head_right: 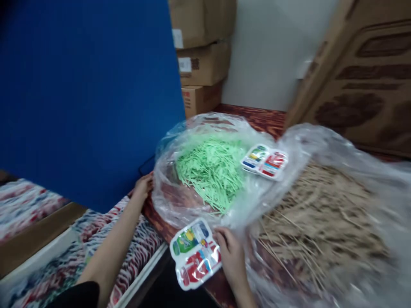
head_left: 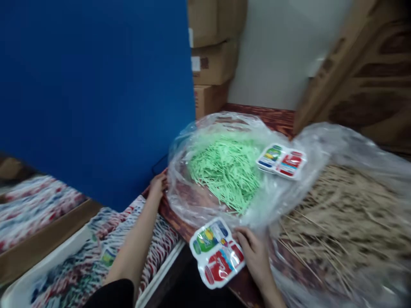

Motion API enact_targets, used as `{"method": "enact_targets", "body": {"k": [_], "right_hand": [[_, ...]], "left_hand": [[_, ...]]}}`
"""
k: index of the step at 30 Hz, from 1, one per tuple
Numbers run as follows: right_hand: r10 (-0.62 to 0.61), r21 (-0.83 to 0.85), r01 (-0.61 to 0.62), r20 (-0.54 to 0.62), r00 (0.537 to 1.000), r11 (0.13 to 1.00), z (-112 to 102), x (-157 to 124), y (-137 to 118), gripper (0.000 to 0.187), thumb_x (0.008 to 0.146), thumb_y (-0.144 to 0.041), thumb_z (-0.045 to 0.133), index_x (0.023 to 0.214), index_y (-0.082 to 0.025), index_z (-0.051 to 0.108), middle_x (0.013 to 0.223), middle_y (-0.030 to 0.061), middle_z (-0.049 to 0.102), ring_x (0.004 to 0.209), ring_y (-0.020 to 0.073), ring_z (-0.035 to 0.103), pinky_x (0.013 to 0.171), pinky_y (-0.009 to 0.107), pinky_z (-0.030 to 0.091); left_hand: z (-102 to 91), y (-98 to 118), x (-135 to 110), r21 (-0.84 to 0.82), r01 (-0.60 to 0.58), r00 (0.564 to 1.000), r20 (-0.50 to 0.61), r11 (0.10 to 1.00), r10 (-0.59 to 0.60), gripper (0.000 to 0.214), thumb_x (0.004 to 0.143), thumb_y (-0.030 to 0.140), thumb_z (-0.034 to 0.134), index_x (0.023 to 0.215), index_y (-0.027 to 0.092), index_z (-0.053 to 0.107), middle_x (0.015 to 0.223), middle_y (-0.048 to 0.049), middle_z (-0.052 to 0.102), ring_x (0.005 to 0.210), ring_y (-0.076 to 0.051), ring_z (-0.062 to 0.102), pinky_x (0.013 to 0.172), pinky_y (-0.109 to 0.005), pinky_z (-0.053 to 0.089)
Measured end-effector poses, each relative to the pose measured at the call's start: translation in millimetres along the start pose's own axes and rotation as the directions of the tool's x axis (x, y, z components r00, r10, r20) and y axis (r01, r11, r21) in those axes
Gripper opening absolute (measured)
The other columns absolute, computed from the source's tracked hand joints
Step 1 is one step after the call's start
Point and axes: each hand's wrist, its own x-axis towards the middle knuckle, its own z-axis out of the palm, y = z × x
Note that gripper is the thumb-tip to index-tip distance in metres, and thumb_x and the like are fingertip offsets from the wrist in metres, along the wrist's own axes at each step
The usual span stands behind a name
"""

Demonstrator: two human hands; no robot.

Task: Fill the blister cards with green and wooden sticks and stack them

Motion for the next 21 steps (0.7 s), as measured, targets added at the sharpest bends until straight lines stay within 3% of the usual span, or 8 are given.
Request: {"method": "enact_targets", "body": {"k": [3, 5, 8, 13, 16, 19, 21], "right_hand": [[-0.02, 0.036, 0.021, -0.015, 1.0, 0.999, 2, 0, -6, 0.031, 0.084, -0.045, 0.05, 0.09, -0.019, 0.066, 0.08, 0.0061, 0.071, 0.078, 0.0237, 0.066, 0.075, 0.034, 0.051], [-0.01, 0.051, 0.011, -0.025, 1.0, 0.999, 2, 0, -8, 0.029, 0.084, -0.044, 0.051, 0.088, -0.019, 0.066, 0.079, 0.0055, 0.07, 0.079, 0.023, 0.066, 0.075, 0.033, 0.05], [0.04, 0.116, -0.039, -0.012, 0.999, 0.993, 0, 0, -15, 0.027, 0.083, -0.042, 0.054, 0.086, -0.018, 0.065, 0.076, 0.0043, 0.069, 0.075, 0.0209, 0.065, 0.072, 0.032, 0.05], [0.091, 0.167, -0.096, 0.041, 0.995, 0.981, -8, 13, -39, 0.025, 0.084, -0.039, 0.051, 0.092, -0.018, 0.063, 0.072, 0.0012, 0.065, 0.059, 0.0146, 0.059, 0.058, 0.026, 0.047], [-0.033, -0.06, 0.032, -0.017, 0.999, 0.998, -13, 37, -50, 0.02, 0.086, -0.03, 0.048, 0.091, -0.019, 0.064, 0.078, 0.0017, 0.066, 0.069, 0.0159, 0.06, 0.063, 0.027, 0.046], [-0.187, -0.393, 0.153, -0.05, 0.981, 0.907, -14, 66, -55, 0.017, 0.086, -0.019, 0.047, 0.085, -0.018, 0.065, 0.087, 0.0052, 0.066, 0.083, 0.0185, 0.059, 0.075, 0.03, 0.043], [-0.229, -0.513, 0.19, -0.013, 0.973, 0.837, -9, 82, -58, 0.018, 0.086, -0.016, 0.047, 0.084, -0.018, 0.064, 0.088, 0.0061, 0.065, 0.083, 0.0185, 0.058, 0.076, 0.03, 0.042]], "left_hand": [[-3.3, 2, 8, -0.029, 0.081, 0.994, -0.07, 0.996, -0.083, 0.019, 0.088, 0.025, 0.057, 0.103, 0.012, 0.06, 0.086, -0.0029, 0.064, 0.063, -0.011, 0.06, 0.056, -0.025, 0.051], [-5.6, 3, 11, -0.058, 0.097, 0.991, -0.092, 0.994, -0.102, 0.013, 0.079, 0.014, 0.062, 0.092, 0.011, 0.062, 0.069, 0.0004, 0.063, 0.048, -0.007, 0.056, 0.045, -0.018, 0.044], [-7.9, 3, 10, -0.093, 0.095, 0.989, -0.107, 0.991, -0.105, 0.014, 0.071, 0.007, 0.062, 0.084, 0.011, 0.064, 0.061, 0.0005, 0.063, 0.043, -0.007, 0.056, 0.04, -0.015, 0.041], [-5.4, 7, 6, -0.099, 0.091, 0.987, -0.12, 0.991, -0.102, 0.012, 0.072, 0.005, 0.058, 0.08, 0.011, 0.064, 0.062, -0.0007, 0.064, 0.044, -0.007, 0.057, 0.039, -0.013, 0.041], [-2.6, 11, 6, -0.065, 0.082, 0.987, -0.133, 0.995, -0.09, 0.011, 0.072, 0.006, 0.057, 0.079, 0.011, 0.064, 0.062, -0.001, 0.063, 0.044, -0.007, 0.057, 0.038, -0.013, 0.04], [-0.8, 17, -3, 0.008, 0.049, 0.983, -0.178, 0.999, -0.047, 0.01, 0.073, 0.008, 0.058, 0.081, 0.012, 0.063, 0.065, -0.0015, 0.062, 0.047, -0.009, 0.056, 0.039, -0.015, 0.041], [2.0, 22, -23, 0.067, -0.02, 0.969, -0.243, 0.998, 0.036, 0.017, 0.075, 0.013, 0.06, 0.092, 0.015, 0.064, 0.078, -0.0025, 0.064, 0.06, -0.012, 0.061, 0.047, -0.018, 0.047]]}}
